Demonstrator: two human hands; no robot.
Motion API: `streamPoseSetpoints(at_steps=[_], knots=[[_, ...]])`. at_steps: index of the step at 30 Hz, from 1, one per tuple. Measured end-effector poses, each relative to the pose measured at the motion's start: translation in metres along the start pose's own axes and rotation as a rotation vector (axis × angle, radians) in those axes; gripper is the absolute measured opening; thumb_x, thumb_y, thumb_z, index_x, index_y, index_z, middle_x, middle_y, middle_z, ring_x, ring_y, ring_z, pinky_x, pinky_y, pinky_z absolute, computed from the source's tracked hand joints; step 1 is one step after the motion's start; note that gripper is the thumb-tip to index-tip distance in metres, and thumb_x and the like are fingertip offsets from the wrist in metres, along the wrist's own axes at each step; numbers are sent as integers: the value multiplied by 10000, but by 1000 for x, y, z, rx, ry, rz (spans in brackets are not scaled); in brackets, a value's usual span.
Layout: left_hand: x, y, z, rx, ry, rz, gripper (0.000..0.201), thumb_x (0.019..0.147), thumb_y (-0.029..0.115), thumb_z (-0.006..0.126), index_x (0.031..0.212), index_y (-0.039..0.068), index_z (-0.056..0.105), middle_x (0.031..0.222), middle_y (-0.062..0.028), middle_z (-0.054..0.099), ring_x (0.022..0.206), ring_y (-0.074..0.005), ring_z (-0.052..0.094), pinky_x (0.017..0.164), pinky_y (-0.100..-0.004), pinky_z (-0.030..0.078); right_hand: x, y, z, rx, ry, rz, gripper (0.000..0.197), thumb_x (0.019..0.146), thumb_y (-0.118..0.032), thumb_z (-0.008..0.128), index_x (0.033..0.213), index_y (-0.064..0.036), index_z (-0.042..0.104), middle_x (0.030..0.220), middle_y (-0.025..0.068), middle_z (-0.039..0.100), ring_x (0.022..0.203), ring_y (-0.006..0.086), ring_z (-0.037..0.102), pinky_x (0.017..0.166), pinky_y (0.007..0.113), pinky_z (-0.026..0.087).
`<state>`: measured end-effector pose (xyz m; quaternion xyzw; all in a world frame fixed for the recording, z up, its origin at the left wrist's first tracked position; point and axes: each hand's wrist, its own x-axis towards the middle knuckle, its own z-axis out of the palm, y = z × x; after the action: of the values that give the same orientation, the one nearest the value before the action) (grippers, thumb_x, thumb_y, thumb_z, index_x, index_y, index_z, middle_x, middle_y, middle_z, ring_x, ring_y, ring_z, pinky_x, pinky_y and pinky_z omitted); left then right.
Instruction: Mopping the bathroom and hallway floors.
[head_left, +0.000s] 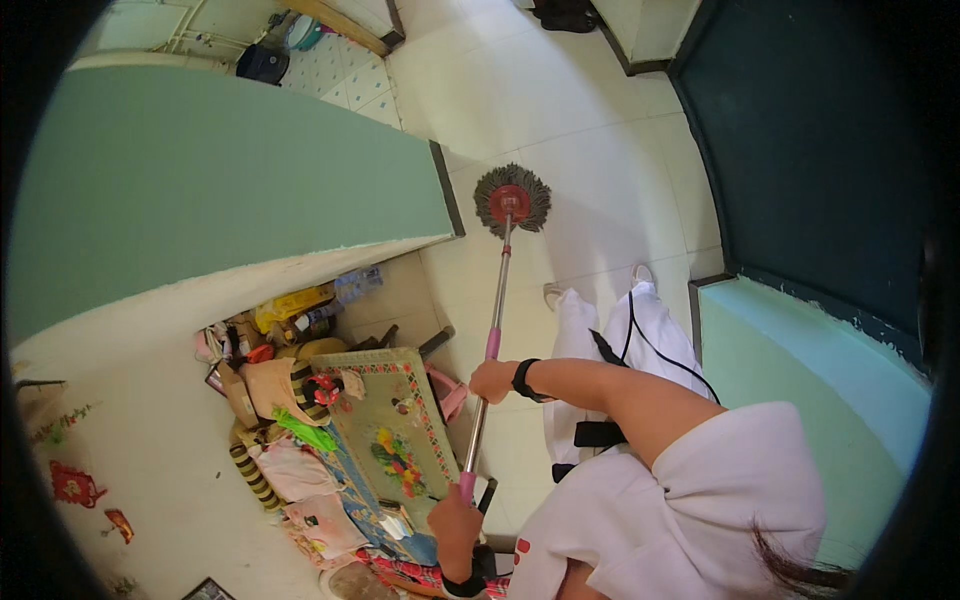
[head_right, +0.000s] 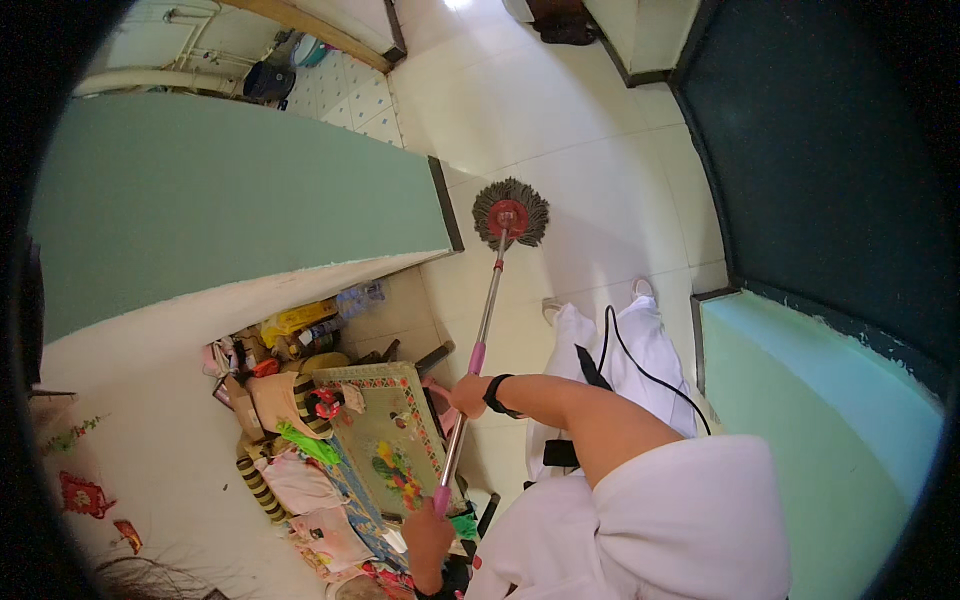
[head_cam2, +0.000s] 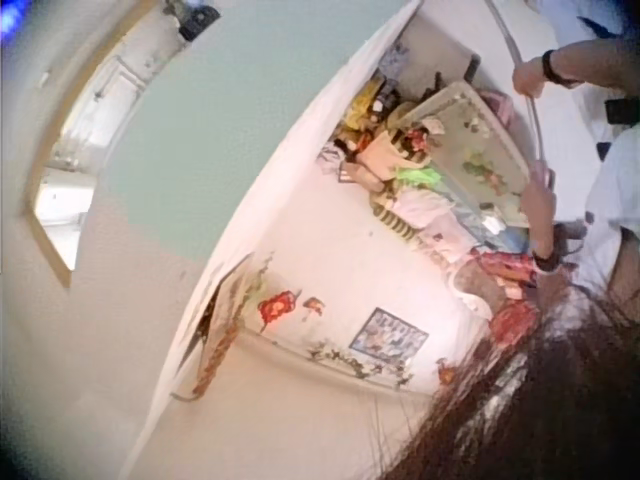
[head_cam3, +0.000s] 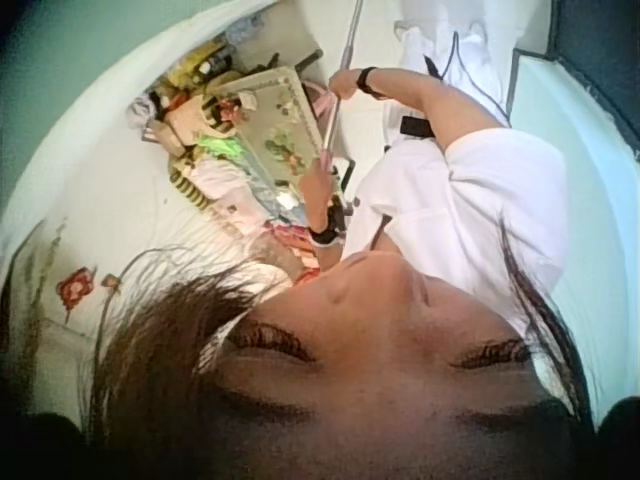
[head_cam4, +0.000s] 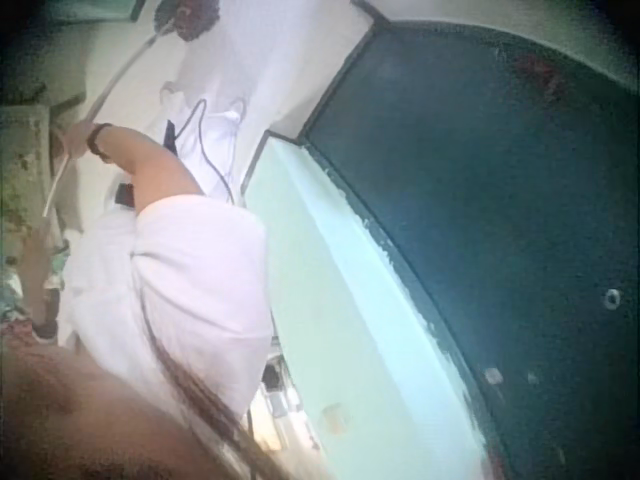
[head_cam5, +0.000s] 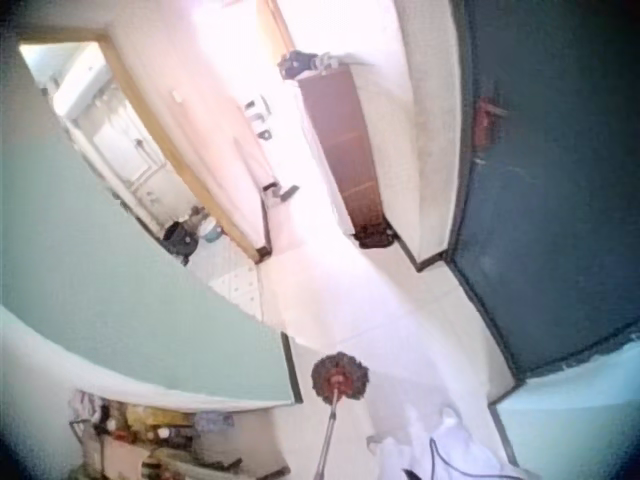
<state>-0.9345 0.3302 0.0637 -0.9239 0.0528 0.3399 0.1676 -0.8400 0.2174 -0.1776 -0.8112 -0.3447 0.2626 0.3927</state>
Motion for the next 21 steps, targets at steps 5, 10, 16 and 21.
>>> streamPoseSetpoints(at_steps=[5, 10, 16, 21], knots=[[-6, 33, -49, 21, -2, 87, 216, 607, 119, 538, 808, 55, 493, 619, -166, 534, 580, -350, 520, 516, -434, 396, -57, 8, -32, 93, 137, -6, 108, 565, -117, 524, 624, -36, 562, 605, 136, 547, 608, 318, 540, 509, 397, 420], [13, 72, -96, 64, -23, 295, 145, 621, 81, 482, 759, 37, 493, 601, -177, 526, 589, -343, 520, 516, -421, 395, -119, 25, -59, 107, 263, 136, 124, 550, -123, 521, 630, -43, 571, 604, 139, 551, 605, 320, 543, 503, 393, 427], [54, 139, -103, 143, 66, 632, 116, 641, 107, 487, 735, 41, 478, 581, -164, 523, 551, -332, 519, 499, -401, 403, -198, 71, -59, 118, 328, 413, 155, 580, -129, 518, 658, -11, 579, 649, 167, 559, 636, 320, 550, 530, 383, 434], [79, 193, -96, 308, 59, 831, 171, 628, 130, 538, 751, 42, 457, 535, -116, 516, 504, -303, 518, 466, -376, 401, -263, 96, -37, 177, 430, 608, 132, 590, -136, 531, 655, -35, 586, 640, 147, 558, 665, 309, 548, 556, 377, 433]])
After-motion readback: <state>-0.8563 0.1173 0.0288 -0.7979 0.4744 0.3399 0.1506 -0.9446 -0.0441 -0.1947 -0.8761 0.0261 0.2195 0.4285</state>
